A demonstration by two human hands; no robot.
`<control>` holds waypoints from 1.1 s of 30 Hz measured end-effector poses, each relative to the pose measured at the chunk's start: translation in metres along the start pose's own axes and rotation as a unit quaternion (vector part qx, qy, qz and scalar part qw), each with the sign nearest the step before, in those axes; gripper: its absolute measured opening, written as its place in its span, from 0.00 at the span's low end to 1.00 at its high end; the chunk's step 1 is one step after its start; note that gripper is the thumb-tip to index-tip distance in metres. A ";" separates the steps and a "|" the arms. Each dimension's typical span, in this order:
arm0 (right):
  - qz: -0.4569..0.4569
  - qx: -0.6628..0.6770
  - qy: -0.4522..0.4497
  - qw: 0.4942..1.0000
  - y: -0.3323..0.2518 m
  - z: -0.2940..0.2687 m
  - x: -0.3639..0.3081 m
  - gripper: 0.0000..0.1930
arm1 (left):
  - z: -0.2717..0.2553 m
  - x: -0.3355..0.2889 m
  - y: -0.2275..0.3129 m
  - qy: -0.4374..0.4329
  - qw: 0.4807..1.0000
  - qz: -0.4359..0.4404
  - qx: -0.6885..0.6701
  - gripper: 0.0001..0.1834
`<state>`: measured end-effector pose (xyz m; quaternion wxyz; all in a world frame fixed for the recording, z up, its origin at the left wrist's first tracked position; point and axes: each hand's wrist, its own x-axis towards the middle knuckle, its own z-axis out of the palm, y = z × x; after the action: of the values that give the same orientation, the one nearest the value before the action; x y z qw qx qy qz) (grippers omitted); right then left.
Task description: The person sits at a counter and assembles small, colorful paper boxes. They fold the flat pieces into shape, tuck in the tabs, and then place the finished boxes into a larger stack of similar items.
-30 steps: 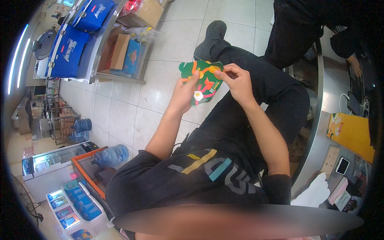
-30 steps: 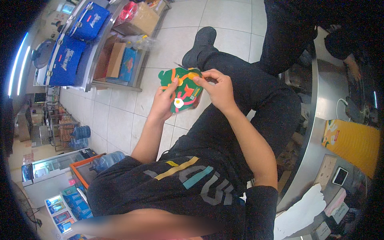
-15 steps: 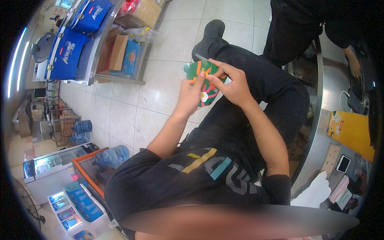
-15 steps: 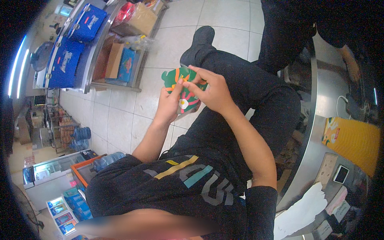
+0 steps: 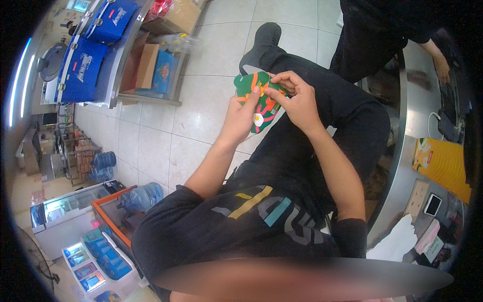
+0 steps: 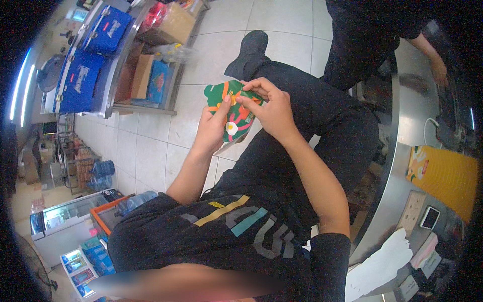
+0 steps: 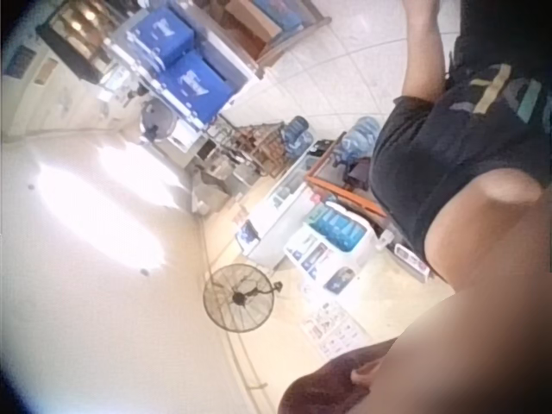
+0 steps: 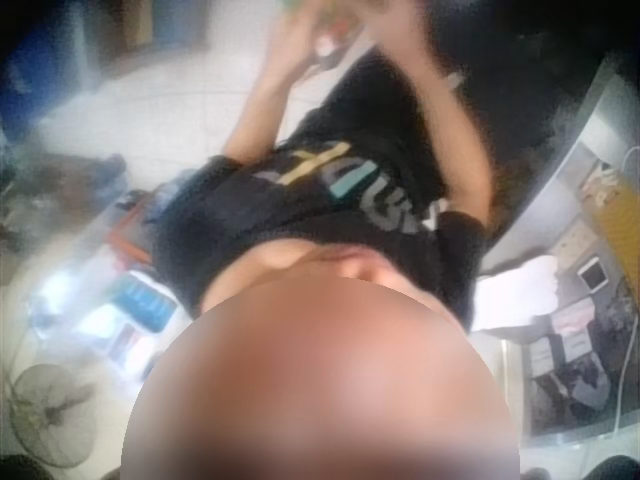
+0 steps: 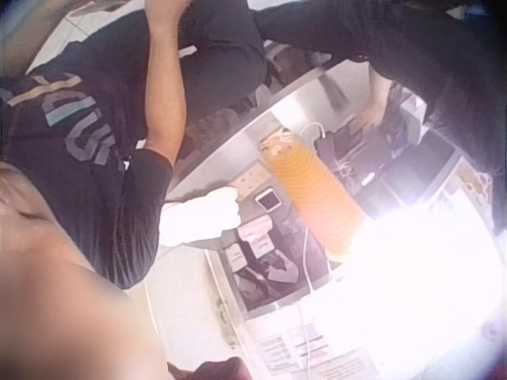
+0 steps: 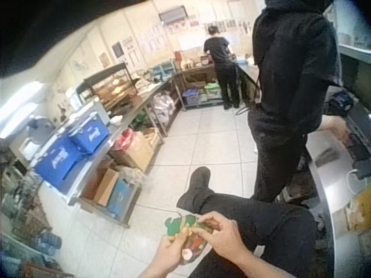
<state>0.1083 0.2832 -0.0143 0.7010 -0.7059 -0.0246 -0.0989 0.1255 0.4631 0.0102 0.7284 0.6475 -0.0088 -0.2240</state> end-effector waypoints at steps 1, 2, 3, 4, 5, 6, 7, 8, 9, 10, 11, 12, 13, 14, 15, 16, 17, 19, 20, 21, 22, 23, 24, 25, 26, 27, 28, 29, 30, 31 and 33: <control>-0.010 0.018 0.015 1.000 0.002 0.003 -0.001 0.14 | 0.001 0.001 0.000 0.005 1.000 -0.005 -0.007 0.18; -0.010 0.033 0.030 0.999 0.003 0.005 -0.001 0.15 | 0.002 0.001 0.001 0.001 1.000 -0.004 -0.019 0.18; -0.011 0.048 0.043 0.998 0.005 0.006 -0.001 0.16 | 0.002 0.002 0.002 0.000 0.999 -0.018 -0.032 0.18; 0.008 0.084 0.041 0.996 0.007 0.006 0.000 0.16 | 0.002 0.003 0.005 -0.010 0.998 -0.026 -0.050 0.18; 0.026 0.120 0.038 0.992 0.008 0.005 0.000 0.15 | 0.002 0.003 0.007 -0.020 0.997 -0.034 -0.069 0.18; 0.049 0.153 0.034 0.986 0.009 0.004 0.001 0.15 | 0.003 0.003 0.009 -0.029 0.996 -0.034 -0.084 0.18; 0.056 0.180 0.034 0.981 0.010 0.002 0.002 0.14 | 0.003 0.003 0.011 -0.037 0.994 -0.034 -0.098 0.19; 0.068 0.204 0.033 0.976 0.010 0.000 0.002 0.13 | 0.004 0.002 0.013 -0.051 0.991 -0.027 -0.117 0.19; 0.076 0.232 0.035 0.969 0.010 -0.002 0.003 0.13 | 0.004 0.002 0.014 -0.046 0.991 -0.033 -0.119 0.19; 0.077 0.237 0.030 0.968 0.010 -0.002 0.003 0.12 | 0.004 0.001 0.015 -0.048 0.990 -0.032 -0.125 0.18; 0.072 0.245 0.027 0.966 0.009 -0.003 0.003 0.12 | 0.005 0.001 0.016 -0.049 0.990 -0.031 -0.132 0.18; 0.068 0.254 0.024 0.965 0.009 -0.004 0.003 0.11 | 0.005 0.001 0.017 -0.051 0.991 -0.025 -0.124 0.18; 0.086 0.259 0.026 0.962 0.009 -0.004 0.003 0.11 | 0.005 0.001 0.018 -0.053 0.992 -0.019 -0.116 0.18; 0.104 0.264 0.029 0.959 0.009 -0.005 0.003 0.11 | 0.005 0.001 0.018 -0.049 0.993 -0.012 -0.109 0.18; 0.122 0.269 0.031 0.955 0.009 -0.006 0.003 0.11 | 0.004 0.001 0.019 -0.055 0.993 -0.010 -0.106 0.18; 0.124 0.272 0.025 0.954 0.009 -0.006 0.003 0.11 | 0.004 0.001 0.020 -0.057 0.993 -0.007 -0.105 0.18; 0.125 0.275 0.018 0.953 0.009 -0.007 0.004 0.10 | 0.003 0.001 0.020 -0.058 0.993 -0.003 -0.104 0.18; 0.138 0.283 0.011 0.949 0.008 -0.009 0.005 0.10 | 0.002 0.002 0.021 -0.064 0.993 -0.011 -0.097 0.18; 0.149 0.288 0.010 0.946 0.007 -0.011 0.006 0.10 | 0.001 0.002 0.021 -0.067 0.993 -0.015 -0.093 0.18; 0.169 0.288 0.012 0.942 0.006 -0.012 0.006 0.10 | 0.000 0.002 0.021 -0.073 0.993 -0.011 -0.093 0.18; 0.160 0.297 0.005 0.941 0.005 -0.012 0.006 0.09 | 0.000 0.003 0.021 -0.080 0.992 -0.007 -0.094 0.18; 0.160 0.301 0.001 0.940 0.003 -0.013 0.006 0.09 | -0.001 0.003 0.021 -0.090 0.991 0.005 -0.100 0.18; 0.161 0.306 -0.003 0.938 0.001 -0.014 0.005 0.09 | -0.001 0.004 0.021 -0.078 0.993 0.000 -0.087 0.18; 0.139 0.286 -0.006 0.948 0.000 -0.014 0.004 0.08 | -0.002 0.004 0.021 -0.069 0.994 0.002 -0.081 0.17; 0.118 0.265 -0.007 0.957 -0.002 -0.014 0.005 0.08 | -0.002 0.005 0.021 -0.061 0.995 0.004 -0.076 0.17; 0.110 0.238 -0.002 0.965 -0.003 -0.014 0.004 0.07 | -0.002 0.006 0.021 -0.059 0.995 0.005 -0.076 0.17; 0.093 0.217 -0.010 0.972 -0.005 -0.016 0.002 0.07 | -0.005 0.006 0.022 -0.056 0.995 0.004 -0.078 0.18; 0.089 0.192 -0.014 0.977 -0.006 -0.017 0.001 0.08 | -0.007 0.006 0.024 -0.053 0.995 0.007 -0.080 0.18; 0.076 0.173 -0.022 0.982 -0.007 -0.020 0.001 0.08 | -0.009 0.007 0.026 -0.059 0.997 0.001 -0.050 0.19; 0.092 0.160 -0.022 0.983 -0.007 -0.021 0.001 0.09 | -0.009 0.007 0.026 -0.070 0.997 -0.001 -0.043 0.19; 0.103 0.147 -0.026 0.983 -0.008 -0.021 0.001 0.09 | -0.010 0.006 0.027 -0.106 0.993 0.015 -0.039 0.19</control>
<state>0.1061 0.2618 -0.0064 0.8027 -0.5962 0.0160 -0.0033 0.1423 0.4718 0.0326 0.7510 0.5912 -0.0871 -0.2808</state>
